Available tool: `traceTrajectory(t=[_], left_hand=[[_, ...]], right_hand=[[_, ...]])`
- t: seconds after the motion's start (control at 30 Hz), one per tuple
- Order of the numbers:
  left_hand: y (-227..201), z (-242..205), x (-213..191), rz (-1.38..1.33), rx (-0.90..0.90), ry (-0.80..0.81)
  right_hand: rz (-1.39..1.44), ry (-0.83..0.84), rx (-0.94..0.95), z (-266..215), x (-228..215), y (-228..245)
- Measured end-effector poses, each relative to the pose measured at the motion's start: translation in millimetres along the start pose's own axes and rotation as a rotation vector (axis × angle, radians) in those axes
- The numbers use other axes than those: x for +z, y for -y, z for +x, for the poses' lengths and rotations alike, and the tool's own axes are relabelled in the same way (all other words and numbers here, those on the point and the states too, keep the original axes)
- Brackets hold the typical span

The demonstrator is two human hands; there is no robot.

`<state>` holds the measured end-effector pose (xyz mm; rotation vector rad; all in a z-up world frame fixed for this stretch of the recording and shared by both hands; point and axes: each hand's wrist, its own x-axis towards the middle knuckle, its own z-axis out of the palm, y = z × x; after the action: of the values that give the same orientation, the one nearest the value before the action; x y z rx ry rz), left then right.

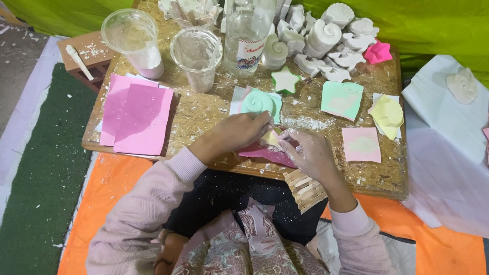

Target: Demolding various small cast shapes from flexible molds and organizing them on a table with paper squares.

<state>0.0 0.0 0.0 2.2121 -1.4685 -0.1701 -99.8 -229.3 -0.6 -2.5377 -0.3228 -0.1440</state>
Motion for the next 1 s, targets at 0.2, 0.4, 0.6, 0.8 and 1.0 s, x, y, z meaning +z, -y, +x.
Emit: traceTrajectory(t=[0.2, 0.4, 0.6, 0.8, 1.0], left_hand=[[5, -16, 1, -0.163, -0.002, -0.03], [14, -23, 15, -0.334, -0.157, 0.034], [8, -22, 15, -0.248, -0.144, 0.003], [13, -21, 15, -0.298, -0.145, 0.018], [22, -20, 32, -0.269, -0.15, 0.016]], right_hand=[[-0.016, -0.013, 0.035, -6, 4, -10], [0.033, -0.018, 0.039, -1, 14, -22], [0.093, -0.033, 0.026, 3, 15, -19], [0.135, -0.031, 0.067, 5, 19, -20], [0.168, -0.021, 0.105, 9, 26, -28]])
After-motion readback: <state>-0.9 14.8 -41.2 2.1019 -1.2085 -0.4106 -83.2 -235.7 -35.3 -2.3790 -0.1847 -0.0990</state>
